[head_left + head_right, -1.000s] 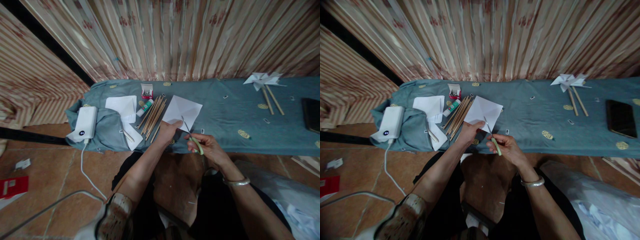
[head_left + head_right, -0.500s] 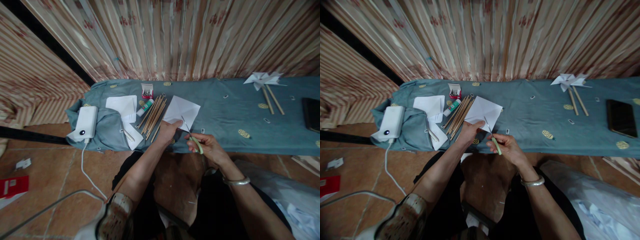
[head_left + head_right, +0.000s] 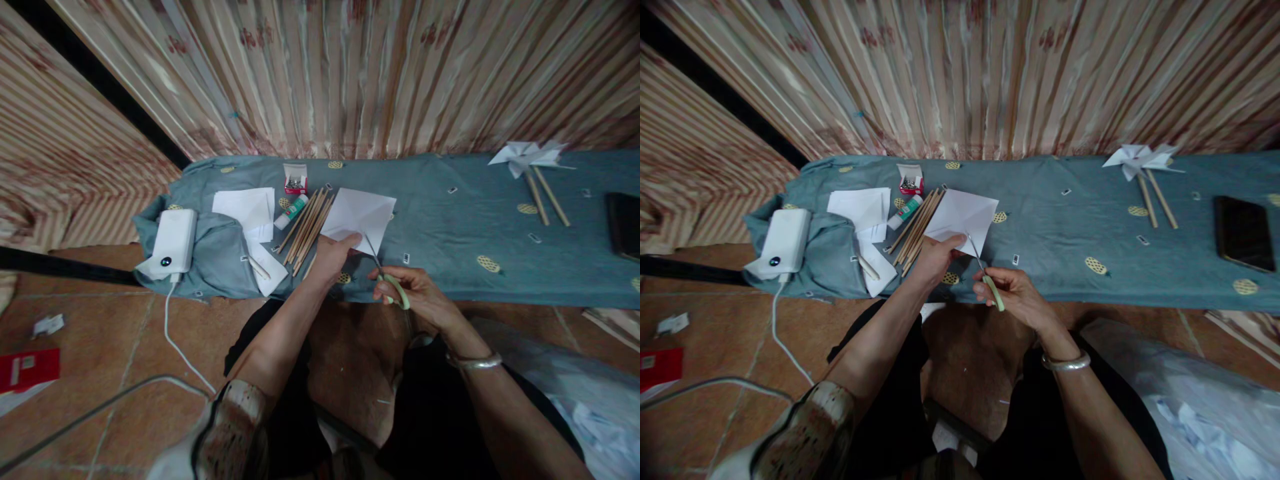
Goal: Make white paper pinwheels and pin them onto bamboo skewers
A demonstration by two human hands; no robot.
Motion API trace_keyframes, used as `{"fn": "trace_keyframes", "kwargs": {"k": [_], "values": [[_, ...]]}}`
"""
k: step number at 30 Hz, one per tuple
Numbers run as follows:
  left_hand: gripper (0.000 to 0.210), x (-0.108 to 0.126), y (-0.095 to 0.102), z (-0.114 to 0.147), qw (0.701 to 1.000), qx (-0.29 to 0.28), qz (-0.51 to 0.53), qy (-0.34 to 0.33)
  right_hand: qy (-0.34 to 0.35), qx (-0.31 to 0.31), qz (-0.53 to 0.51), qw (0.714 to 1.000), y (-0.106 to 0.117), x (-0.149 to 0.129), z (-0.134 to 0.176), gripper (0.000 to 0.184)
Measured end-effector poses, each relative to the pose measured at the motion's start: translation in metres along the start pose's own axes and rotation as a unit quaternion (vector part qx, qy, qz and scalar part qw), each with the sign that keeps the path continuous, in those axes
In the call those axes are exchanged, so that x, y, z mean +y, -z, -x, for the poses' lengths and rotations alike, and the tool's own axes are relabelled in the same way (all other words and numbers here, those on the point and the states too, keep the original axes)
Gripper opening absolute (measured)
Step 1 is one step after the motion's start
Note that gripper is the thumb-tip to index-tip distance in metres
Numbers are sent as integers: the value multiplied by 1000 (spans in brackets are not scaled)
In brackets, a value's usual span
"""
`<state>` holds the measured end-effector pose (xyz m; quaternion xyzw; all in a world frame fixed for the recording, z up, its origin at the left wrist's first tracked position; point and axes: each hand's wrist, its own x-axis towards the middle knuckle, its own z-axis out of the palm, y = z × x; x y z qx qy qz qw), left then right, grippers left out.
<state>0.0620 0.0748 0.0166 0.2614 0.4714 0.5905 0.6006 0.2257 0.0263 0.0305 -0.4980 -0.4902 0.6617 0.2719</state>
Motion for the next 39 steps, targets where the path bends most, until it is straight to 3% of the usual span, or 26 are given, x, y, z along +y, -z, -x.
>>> {"fn": "trace_keyframes", "kwargs": {"k": [4,8,14,19,26,30,34,39], "values": [[45,9,4,-5,999,3,34,-5,-21,-39,19,999,17,-4,7,54],[48,13,4,-7,999,7,47,-10,0,-10,12,1000,42,-9,13,52],[40,0,-2,-7,999,8,-25,-21,92,185,-49,977,62,-9,-1,55],[19,-12,-7,-4,990,-28,-131,-38,157,255,-74,951,66,-10,-20,48],[7,-20,-4,-4,966,-116,-223,-55,173,248,-53,952,60,-16,-29,43],[6,-18,-2,-4,958,-142,-250,2,157,215,-66,962,54,-17,-30,42],[20,-11,-5,-3,979,-122,-152,59,158,238,-94,954,52,-14,-33,42],[39,-7,-13,5,985,-141,18,96,182,338,-163,909,48,-5,-42,40]]}}
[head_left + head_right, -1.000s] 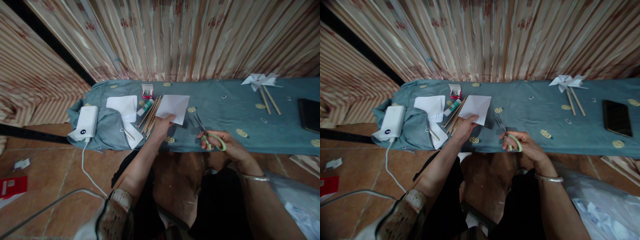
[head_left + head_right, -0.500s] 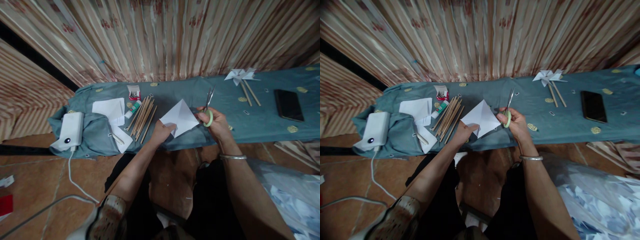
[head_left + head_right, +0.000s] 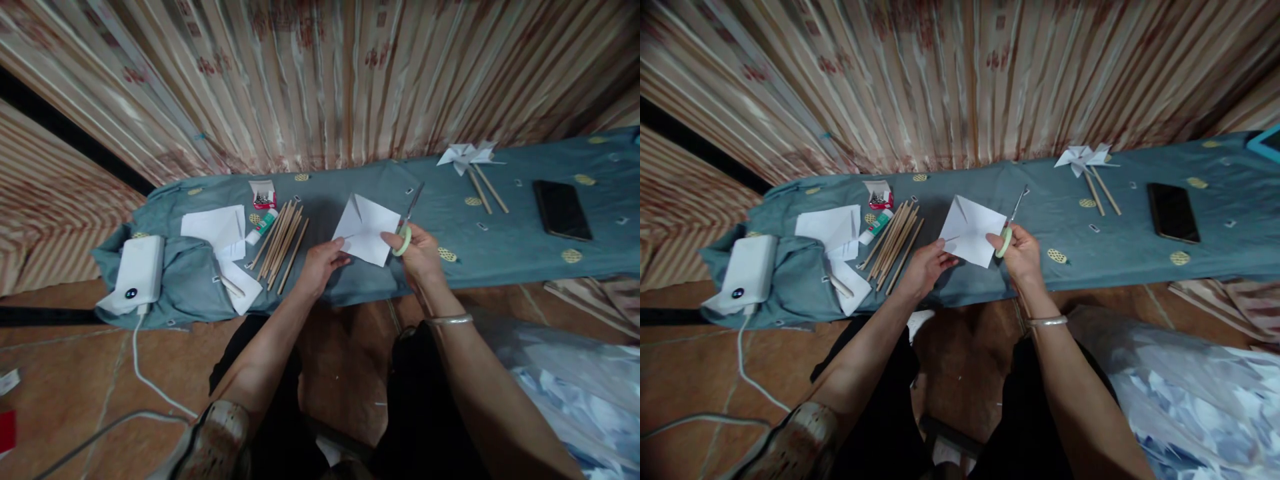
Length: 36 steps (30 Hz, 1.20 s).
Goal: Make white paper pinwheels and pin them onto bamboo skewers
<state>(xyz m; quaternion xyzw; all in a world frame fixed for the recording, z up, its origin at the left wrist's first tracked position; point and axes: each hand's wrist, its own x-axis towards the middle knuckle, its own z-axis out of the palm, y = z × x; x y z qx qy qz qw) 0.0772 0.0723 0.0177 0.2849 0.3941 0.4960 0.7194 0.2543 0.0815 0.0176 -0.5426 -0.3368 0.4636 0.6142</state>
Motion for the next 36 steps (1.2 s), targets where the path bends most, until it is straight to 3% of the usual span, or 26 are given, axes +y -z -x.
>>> {"fn": "trace_keyframes", "kwargs": {"k": [6,16,22,28,32,36], "values": [[39,-10,-12,4,999,5,47,7,0,9,-33,999,-11,8,6,37],[31,-6,-15,-1,990,114,82,-14,-28,-64,59,996,-13,0,19,51],[29,6,-4,-7,983,149,97,-50,-83,-196,98,972,5,-6,36,48],[32,13,4,-13,977,173,99,-75,-143,-333,127,923,15,-14,61,49],[28,11,4,-14,978,166,88,-88,-191,-356,124,906,14,-13,68,48],[22,6,2,-14,981,149,86,-91,-191,-355,128,906,13,-12,66,46]]}}
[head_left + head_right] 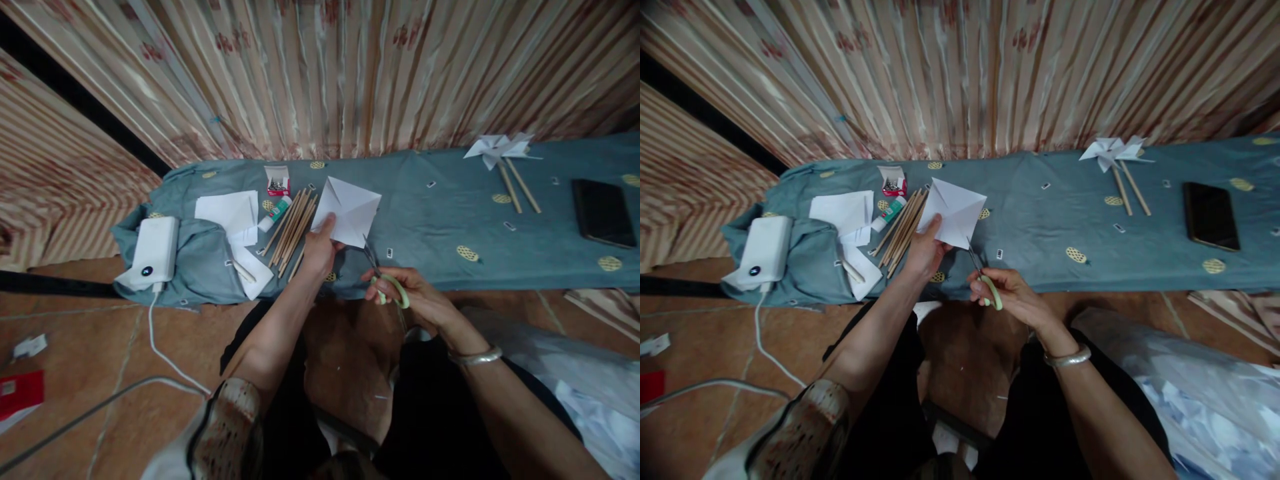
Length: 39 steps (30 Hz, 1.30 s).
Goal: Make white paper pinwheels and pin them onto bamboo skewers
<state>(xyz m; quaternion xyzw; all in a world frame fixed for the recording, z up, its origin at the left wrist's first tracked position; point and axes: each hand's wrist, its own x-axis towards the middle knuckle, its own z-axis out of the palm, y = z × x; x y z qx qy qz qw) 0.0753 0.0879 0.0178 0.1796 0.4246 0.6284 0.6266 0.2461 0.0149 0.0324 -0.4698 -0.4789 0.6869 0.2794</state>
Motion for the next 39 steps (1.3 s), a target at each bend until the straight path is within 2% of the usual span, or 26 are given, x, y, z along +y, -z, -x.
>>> {"fn": "trace_keyframes", "kwargs": {"k": [11,23,33,39], "values": [[31,-6,1,2,1000,-6,-9,-5,19,30,14,999,-3,2,-2,46],[35,-9,2,2,1000,-24,-13,-5,29,30,27,999,-1,4,-4,46],[30,-5,-3,4,999,15,-28,12,6,26,8,1000,1,2,-6,45],[32,-8,-2,1,1000,10,-13,5,3,28,-2,1000,1,4,-8,45]]}}
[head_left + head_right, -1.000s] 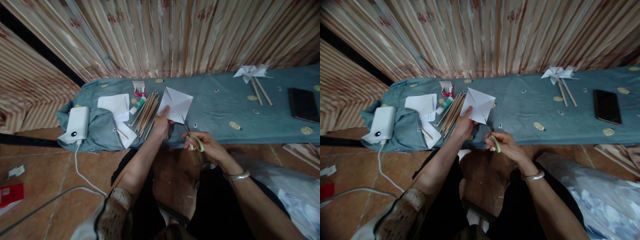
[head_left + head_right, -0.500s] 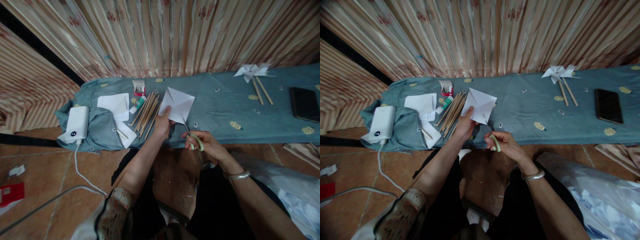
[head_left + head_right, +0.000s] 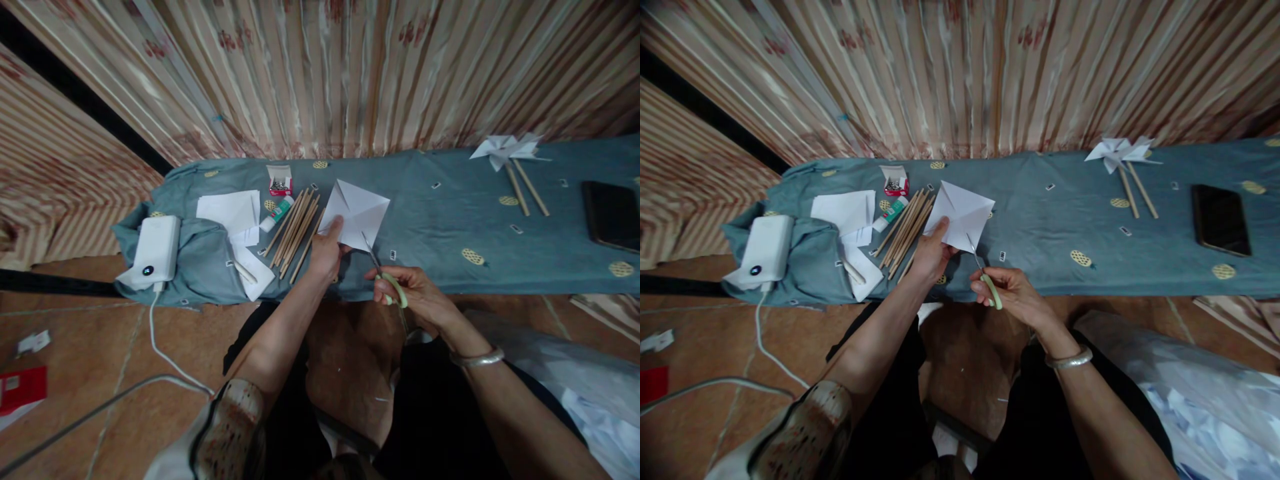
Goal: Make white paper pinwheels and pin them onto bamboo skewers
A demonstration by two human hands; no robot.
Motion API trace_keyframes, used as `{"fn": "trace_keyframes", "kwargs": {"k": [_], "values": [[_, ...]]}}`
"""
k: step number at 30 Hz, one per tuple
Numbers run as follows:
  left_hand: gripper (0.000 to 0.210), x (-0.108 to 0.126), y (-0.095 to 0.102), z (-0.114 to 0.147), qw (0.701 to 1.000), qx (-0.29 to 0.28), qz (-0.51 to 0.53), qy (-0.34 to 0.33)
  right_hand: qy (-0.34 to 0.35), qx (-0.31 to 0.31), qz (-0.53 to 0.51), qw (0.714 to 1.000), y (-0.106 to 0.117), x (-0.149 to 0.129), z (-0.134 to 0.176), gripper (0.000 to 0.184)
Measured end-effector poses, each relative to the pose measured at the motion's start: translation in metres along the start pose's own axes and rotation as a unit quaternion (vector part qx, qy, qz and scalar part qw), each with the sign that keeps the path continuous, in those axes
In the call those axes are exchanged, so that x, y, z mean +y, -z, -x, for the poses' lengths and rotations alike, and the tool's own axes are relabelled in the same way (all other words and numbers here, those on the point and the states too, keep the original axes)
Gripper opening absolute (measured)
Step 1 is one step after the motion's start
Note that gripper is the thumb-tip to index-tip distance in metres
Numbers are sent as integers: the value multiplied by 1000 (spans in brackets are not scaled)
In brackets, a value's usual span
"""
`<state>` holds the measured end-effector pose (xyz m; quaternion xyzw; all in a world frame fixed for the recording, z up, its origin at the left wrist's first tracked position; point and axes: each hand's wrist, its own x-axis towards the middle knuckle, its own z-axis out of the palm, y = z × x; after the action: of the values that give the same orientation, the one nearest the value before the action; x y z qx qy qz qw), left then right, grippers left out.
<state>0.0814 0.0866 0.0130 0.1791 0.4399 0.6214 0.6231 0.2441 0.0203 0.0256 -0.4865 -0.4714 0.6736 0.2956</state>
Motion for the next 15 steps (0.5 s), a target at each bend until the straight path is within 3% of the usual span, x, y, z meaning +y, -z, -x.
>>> {"fn": "trace_keyframes", "kwargs": {"k": [15], "values": [[31,1,-4,1,1000,5,6,14,-2,4,21,1000,2,0,-5,49]]}}
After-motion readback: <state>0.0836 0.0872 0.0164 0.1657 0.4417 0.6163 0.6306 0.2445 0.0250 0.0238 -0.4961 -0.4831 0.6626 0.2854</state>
